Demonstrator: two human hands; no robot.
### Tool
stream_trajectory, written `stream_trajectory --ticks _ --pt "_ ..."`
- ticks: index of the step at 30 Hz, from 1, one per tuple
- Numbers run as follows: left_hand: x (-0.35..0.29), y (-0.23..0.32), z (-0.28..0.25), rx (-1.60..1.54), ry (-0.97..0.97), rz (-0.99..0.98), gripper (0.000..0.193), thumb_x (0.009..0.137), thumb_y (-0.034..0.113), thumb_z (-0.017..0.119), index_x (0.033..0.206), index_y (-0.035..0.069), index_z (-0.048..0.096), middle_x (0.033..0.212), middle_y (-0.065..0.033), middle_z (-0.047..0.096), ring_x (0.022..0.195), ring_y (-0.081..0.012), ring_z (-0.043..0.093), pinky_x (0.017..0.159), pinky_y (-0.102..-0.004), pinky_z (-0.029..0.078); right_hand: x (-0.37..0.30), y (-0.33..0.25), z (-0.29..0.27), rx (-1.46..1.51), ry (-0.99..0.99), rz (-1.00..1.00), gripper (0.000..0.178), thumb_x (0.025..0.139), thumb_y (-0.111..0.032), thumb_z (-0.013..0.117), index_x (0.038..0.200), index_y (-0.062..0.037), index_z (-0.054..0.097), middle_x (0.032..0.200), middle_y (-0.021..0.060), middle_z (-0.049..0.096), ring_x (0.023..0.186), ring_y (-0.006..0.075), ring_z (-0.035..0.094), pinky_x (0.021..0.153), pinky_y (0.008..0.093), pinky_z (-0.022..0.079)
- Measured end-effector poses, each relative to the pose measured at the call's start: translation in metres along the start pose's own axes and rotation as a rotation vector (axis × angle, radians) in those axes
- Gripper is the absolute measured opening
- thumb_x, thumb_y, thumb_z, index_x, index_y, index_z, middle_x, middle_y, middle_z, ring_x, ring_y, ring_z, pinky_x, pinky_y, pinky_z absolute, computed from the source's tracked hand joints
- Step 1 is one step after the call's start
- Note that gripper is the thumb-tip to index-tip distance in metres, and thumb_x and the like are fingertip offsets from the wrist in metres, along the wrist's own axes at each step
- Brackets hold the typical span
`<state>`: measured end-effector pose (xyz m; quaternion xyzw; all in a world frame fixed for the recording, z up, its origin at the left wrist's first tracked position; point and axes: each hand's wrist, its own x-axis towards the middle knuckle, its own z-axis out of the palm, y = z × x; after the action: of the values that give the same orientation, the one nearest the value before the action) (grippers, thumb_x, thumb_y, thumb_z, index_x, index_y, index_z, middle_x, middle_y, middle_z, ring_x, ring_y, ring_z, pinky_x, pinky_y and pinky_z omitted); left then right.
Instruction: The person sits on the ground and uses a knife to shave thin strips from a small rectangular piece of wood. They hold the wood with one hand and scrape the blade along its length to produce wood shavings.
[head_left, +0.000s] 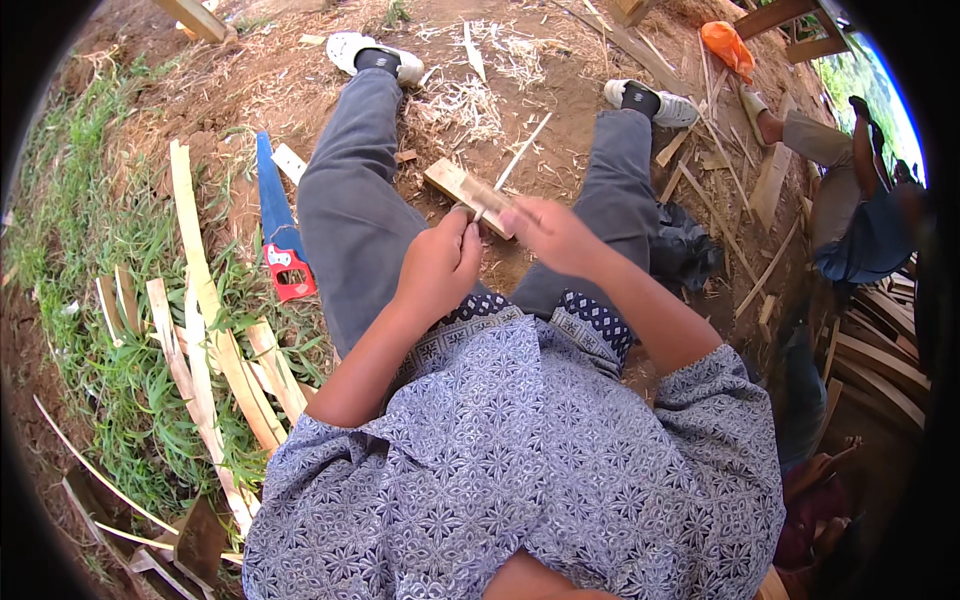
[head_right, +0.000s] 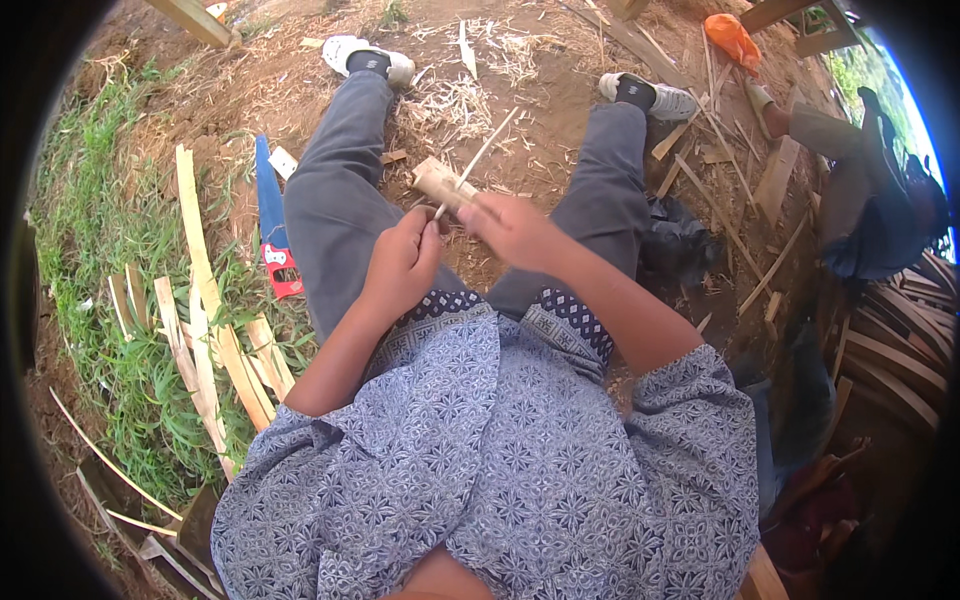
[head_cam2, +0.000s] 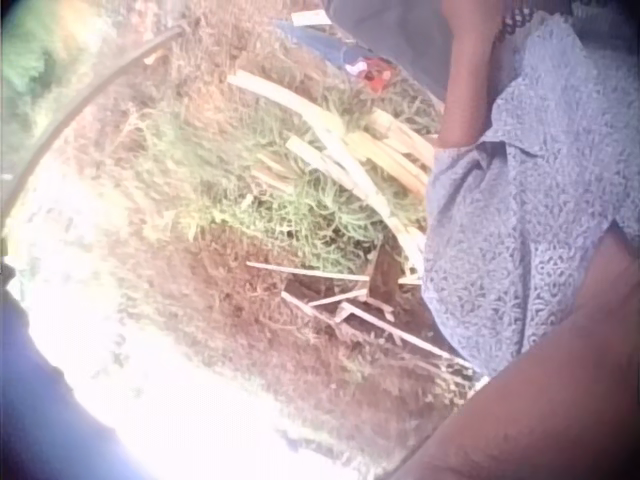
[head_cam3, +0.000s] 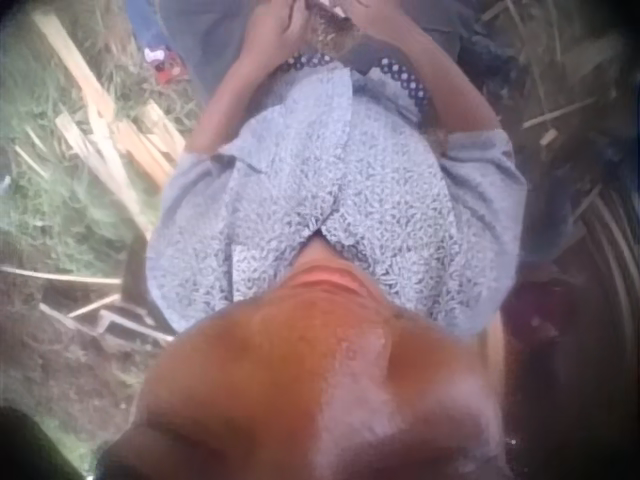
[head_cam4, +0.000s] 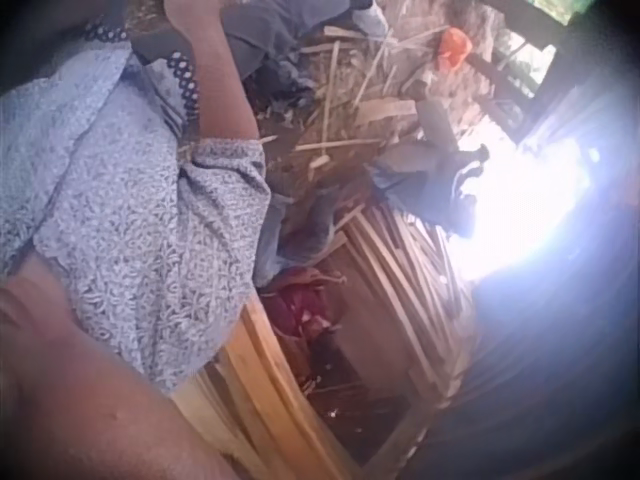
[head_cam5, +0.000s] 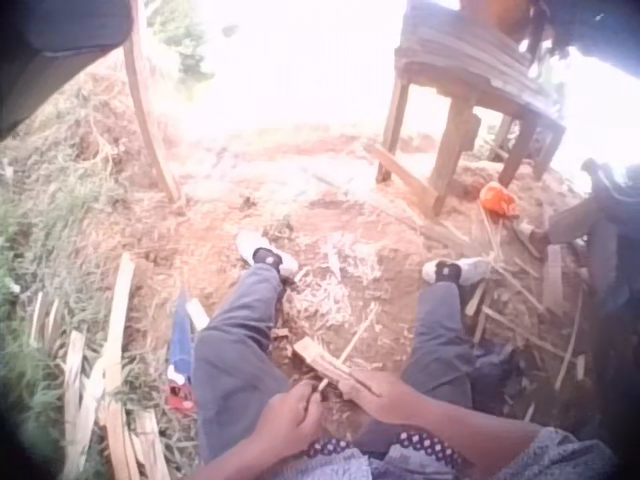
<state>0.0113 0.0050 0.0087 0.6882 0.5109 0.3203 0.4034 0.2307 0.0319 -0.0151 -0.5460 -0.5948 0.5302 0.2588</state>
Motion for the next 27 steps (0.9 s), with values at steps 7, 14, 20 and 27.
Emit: stream_trajectory --ticks 7,14,20,27 --pt "-0.007 0.014 0.003 -0.102 -0.085 -0.019 0.02 0.104 0.012 0.048 0.106 0.002 0.065 0.059 -0.0063 0.048 0.051 -0.0136 0.047 0.053 -0.0331 0.037 0.019 -0.013 -0.064 0.529 0.481 0.102 0.036 0.109 -0.041 0.048 0.095 -0.0092 0.058 0.069 -0.0077 0.042 0.057 0.0021 0.038 0.05 0.0216 0.03" --pt "0.002 0.007 -0.003 -0.228 -0.086 -0.174 0.025 0.101 0.016 0.051 0.102 0.0 0.07 0.06 -0.0132 0.058 0.052 -0.0228 0.057 0.053 -0.0383 0.042 0.01 -0.034 -0.042 0.459 0.175 0.055 0.035 0.11 -0.039 0.048 0.093 -0.0097 0.057 0.067 -0.0088 0.04 0.055 0.0017 0.034 0.049 0.0222 0.027" --pt "0.003 0.022 -0.003 -0.104 -0.055 -0.097 0.022 0.101 0.014 0.052 0.096 -0.001 0.068 0.061 -0.0058 0.055 0.054 -0.0113 0.05 0.054 -0.0318 0.04 0.024 -0.008 -0.031 0.344 0.271 0.092 0.036 0.109 -0.043 0.05 0.096 -0.0096 0.056 0.07 -0.0079 0.04 0.055 0.0006 0.033 0.047 0.0202 0.026" --pt "0.007 0.02 -0.001 -0.072 0.089 -0.033 0.02 0.098 0.016 0.056 0.087 0.0 0.061 0.067 -0.0225 0.061 0.062 -0.0414 0.064 0.058 -0.0487 0.047 -0.007 -0.008 0.014 0.071 0.057 -0.17 0.042 0.108 -0.042 0.05 0.095 -0.0046 0.063 0.069 -0.0029 0.05 0.062 0.0074 0.045 0.057 0.0282 0.037"
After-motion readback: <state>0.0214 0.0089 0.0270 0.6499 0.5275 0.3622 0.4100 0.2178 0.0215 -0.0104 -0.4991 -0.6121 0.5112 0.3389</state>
